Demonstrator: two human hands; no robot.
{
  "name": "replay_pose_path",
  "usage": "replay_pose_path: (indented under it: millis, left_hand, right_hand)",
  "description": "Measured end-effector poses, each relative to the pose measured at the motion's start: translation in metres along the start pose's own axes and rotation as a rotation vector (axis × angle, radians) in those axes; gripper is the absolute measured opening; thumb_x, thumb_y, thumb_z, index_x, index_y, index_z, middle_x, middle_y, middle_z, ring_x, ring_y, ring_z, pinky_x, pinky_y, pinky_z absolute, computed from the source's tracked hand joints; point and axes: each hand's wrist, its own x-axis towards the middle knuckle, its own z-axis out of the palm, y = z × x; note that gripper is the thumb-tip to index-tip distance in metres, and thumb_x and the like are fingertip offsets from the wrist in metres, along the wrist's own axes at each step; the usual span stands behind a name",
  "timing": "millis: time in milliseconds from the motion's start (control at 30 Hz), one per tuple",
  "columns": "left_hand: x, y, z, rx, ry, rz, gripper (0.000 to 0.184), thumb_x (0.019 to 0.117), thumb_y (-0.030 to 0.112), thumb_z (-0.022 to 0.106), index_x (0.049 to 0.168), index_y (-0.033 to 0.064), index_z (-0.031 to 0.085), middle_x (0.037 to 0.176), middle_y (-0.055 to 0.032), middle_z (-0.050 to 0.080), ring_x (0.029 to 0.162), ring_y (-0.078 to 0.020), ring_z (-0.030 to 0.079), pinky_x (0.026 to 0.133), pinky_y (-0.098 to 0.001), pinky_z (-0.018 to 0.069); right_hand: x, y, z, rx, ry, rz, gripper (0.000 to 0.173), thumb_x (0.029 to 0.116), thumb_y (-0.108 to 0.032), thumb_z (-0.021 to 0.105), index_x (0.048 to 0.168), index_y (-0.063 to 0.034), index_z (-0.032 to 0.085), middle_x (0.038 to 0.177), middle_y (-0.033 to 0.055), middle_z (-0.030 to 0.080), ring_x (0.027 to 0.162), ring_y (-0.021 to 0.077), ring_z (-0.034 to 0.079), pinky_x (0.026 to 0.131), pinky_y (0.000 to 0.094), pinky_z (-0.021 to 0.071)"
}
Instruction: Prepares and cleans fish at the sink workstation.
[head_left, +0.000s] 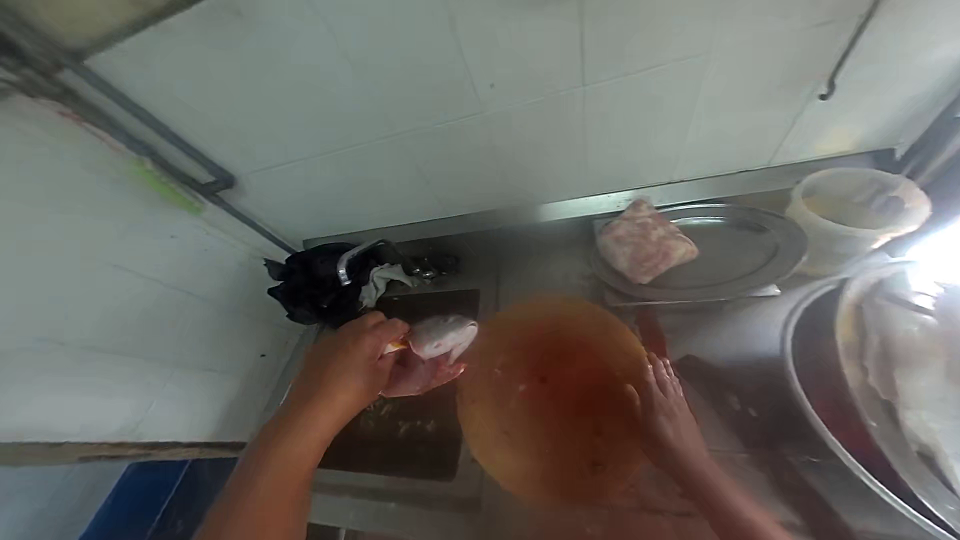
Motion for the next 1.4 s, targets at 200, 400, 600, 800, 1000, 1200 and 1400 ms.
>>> replay_pose_path:
  millis: [200,400,600,800,1000,1200,1400]
  left_hand:
    - [-0.065,-0.119,0.067,-0.065,-0.170,-0.247,0.022,0.0977,0.019,0.065,0.118,0.0190,0.073,0.114,-0.0088,0.070,0.101,-0.0321,0.070,0.081,-0.0619,0.0570]
    - [-0.091,-0.215,0.121,-0.153,-0.321,-0.303,0.025,0.0998,0.022,0.060,0.121,0.0178,0.072,0.122,-0.0126,0.069,0.110,-0.0370,0.067,0.089,-0.0669,0.0532]
    - [-0.028,-0.209,0.075,-0.162,-0.364,-0.098,0.034,0.0952,0.024,0.068,0.121,0.0025,0.071,0.123,-0.0249,0.066,0.115,-0.0442,0.063,0.092,-0.0648,0.0516]
    - [0.048,-0.116,0.077,-0.151,-0.132,0.556,0.030,0.0973,0.002,0.060,0.126,0.0016,0.069,0.117,-0.0256,0.069,0.111,-0.0491,0.064,0.087,-0.0633,0.0536]
    - [0.047,0.016,0.157,-0.417,0.057,0.986,0.035,0.0935,0.004,0.065,0.120,0.0247,0.076,0.125,-0.0032,0.072,0.123,-0.0312,0.063,0.105,-0.0609,0.0452]
    - [0.012,0.065,0.191,-0.796,-0.238,0.625,0.038,0.0951,0.013,0.067,0.133,0.0101,0.068,0.148,-0.0117,0.057,0.136,-0.0268,0.055,0.114,-0.0468,0.0463]
    - [0.022,0.120,0.155,-0.756,-0.526,0.048,0.047,0.1045,0.030,0.038,0.143,0.0126,0.059,0.131,-0.0106,0.067,0.121,-0.0225,0.064,0.105,-0.0480,0.0508]
  right_hand:
    - [0.061,-0.090,0.091,-0.212,-0.078,-0.037,0.075,0.1080,-0.051,0.018,0.158,0.0027,0.034,0.167,0.0238,0.029,0.158,0.0380,0.021,0.129,0.0571,0.0148]
    - [0.082,-0.268,0.152,0.118,-0.244,-0.218,0.041,0.1085,-0.032,0.044,0.135,-0.0075,0.064,0.132,0.0155,0.067,0.123,0.0308,0.063,0.106,0.0490,0.0497]
    - [0.047,-0.338,0.217,0.731,-0.403,-0.262,0.054,0.1116,-0.031,0.040,0.157,-0.0007,0.040,0.165,0.0158,0.038,0.154,0.0223,0.035,0.127,0.0385,0.0308]
    - [0.028,-0.203,0.078,0.532,0.231,-0.163,0.037,0.1005,-0.009,0.056,0.136,-0.0025,0.064,0.141,0.0130,0.063,0.135,0.0229,0.057,0.116,0.0430,0.0471]
    - [-0.017,-0.017,-0.042,0.020,0.142,0.554,0.027,0.1049,-0.020,0.055,0.124,-0.0095,0.071,0.117,0.0096,0.072,0.109,0.0226,0.070,0.098,0.0472,0.0574]
    - [-0.071,0.036,-0.017,-0.155,-0.294,0.683,0.041,0.0996,-0.031,0.061,0.135,-0.0113,0.064,0.133,0.0215,0.064,0.125,0.0428,0.060,0.100,0.0643,0.0517]
    - [-0.094,0.059,-0.007,-0.037,-0.181,0.672,0.036,0.0976,-0.029,0.058,0.126,-0.0085,0.068,0.125,0.0186,0.067,0.120,0.0364,0.064,0.100,0.0580,0.0533]
